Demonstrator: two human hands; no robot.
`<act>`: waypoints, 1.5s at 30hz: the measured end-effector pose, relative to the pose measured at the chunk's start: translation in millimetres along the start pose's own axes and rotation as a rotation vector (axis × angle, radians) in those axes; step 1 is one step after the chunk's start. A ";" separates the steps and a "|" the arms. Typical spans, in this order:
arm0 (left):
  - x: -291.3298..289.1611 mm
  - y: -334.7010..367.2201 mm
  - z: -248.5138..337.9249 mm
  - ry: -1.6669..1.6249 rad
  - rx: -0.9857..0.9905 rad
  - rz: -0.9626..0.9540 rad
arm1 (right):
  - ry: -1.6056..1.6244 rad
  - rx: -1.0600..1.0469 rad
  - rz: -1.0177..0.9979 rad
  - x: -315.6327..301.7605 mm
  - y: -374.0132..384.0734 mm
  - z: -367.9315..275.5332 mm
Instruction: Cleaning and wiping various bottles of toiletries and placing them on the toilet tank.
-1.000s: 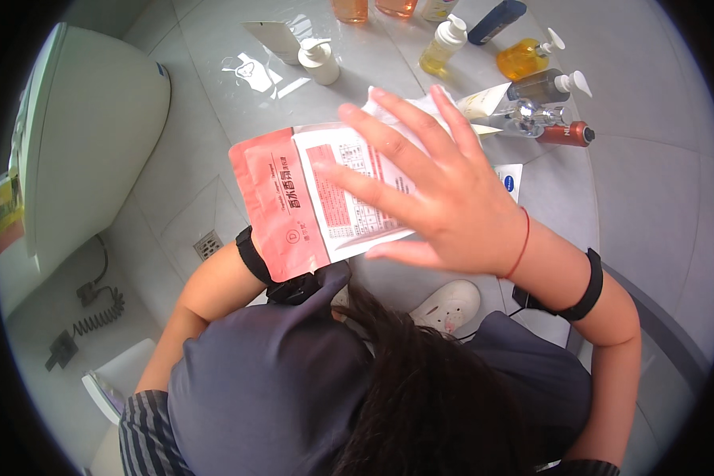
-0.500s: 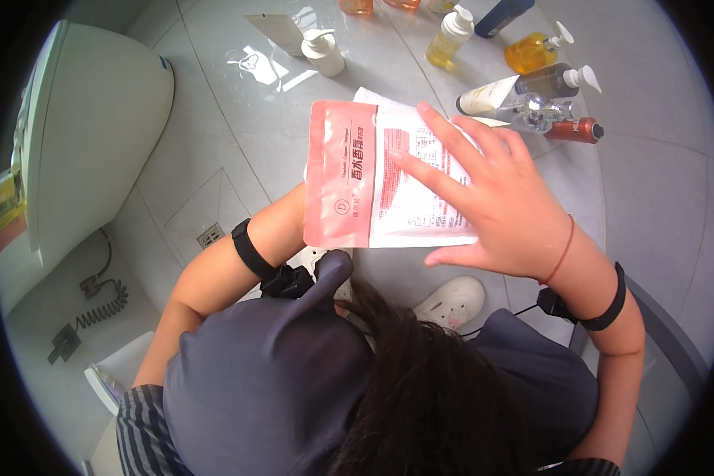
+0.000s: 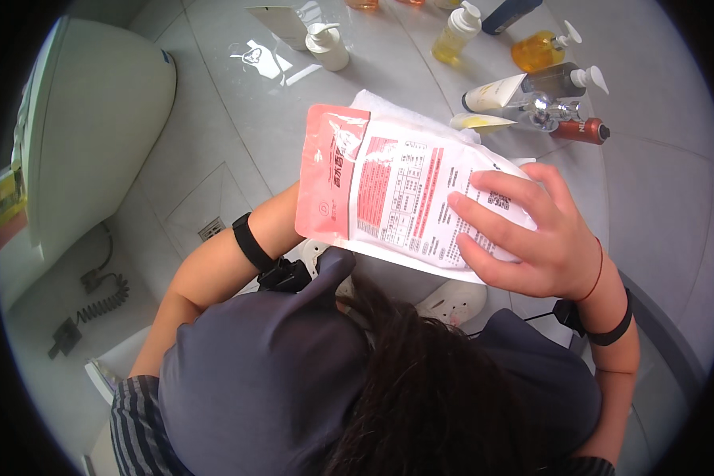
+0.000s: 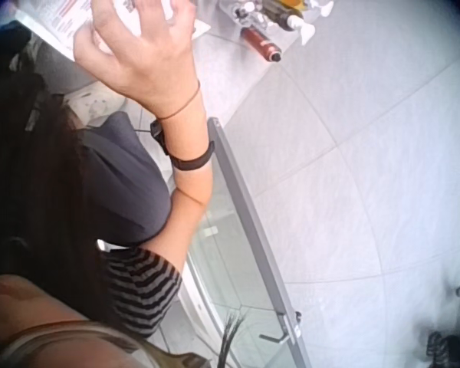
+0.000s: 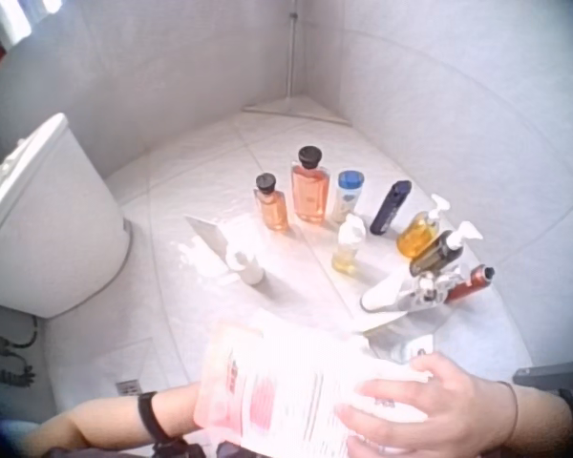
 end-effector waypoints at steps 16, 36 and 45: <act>-9.3 31.9 71.7 1.575 0.310 -0.197 | 0.248 0.393 0.153 -86.8 -4.0 22.8; 6.8 12.7 -20.3 -0.228 0.020 0.067 | 0.906 0.939 -0.057 56.4 28.9 76.5; 15.9 32.8 41.7 1.197 0.524 -0.025 | 0.895 1.087 0.096 28.5 -19.3 116.3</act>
Point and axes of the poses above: each hand's wrist, its own y-axis towards the middle knuckle, its own x-axis out of the palm, z = x × y, the point moved 2 cm from there along y, towards the middle knuckle, and after that the axes turned 5 degrees about x, right-handed, at the moved point
